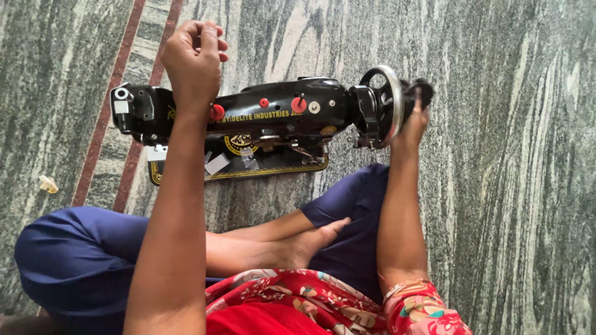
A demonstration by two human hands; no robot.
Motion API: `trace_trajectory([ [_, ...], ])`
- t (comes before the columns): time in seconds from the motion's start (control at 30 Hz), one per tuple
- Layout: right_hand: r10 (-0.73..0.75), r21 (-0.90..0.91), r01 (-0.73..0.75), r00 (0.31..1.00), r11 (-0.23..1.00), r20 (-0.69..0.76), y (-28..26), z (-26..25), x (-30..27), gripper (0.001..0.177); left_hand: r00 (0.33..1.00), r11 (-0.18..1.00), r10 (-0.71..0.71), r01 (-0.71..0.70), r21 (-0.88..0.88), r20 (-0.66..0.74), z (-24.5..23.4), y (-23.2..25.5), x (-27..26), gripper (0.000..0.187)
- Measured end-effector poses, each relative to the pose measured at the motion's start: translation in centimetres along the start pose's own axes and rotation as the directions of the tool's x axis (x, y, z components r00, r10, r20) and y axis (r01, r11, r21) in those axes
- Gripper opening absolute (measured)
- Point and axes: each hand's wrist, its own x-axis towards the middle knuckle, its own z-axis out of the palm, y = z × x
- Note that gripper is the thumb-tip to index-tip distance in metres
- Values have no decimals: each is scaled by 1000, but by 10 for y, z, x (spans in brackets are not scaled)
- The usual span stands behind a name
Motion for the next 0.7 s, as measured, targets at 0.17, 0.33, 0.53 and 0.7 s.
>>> trace_trajectory([
  [0.17, 77, -163, -37, 965, 986, 252, 3, 11, -43, 46, 1000, 999, -1, 1, 32, 9, 0, -2, 2, 27],
  [0.33, 145, -28, -146, 911, 989, 386, 17, -21, -43, 32, 999, 999, 34, -34, 5, 9, -1, -6, 2, 25],
  [0.53, 219, -279, -94, 860, 956, 461, -20, -37, -71, 26, 1000, 1000, 20, -20, 1, -3, 0, -6, 2, 24],
  [0.7, 252, -611, 197, 783, 767, 569, -94, -28, -100, 20, 1000, 999, -12, 11, 39, 14, 0, -2, 1, 24],
])
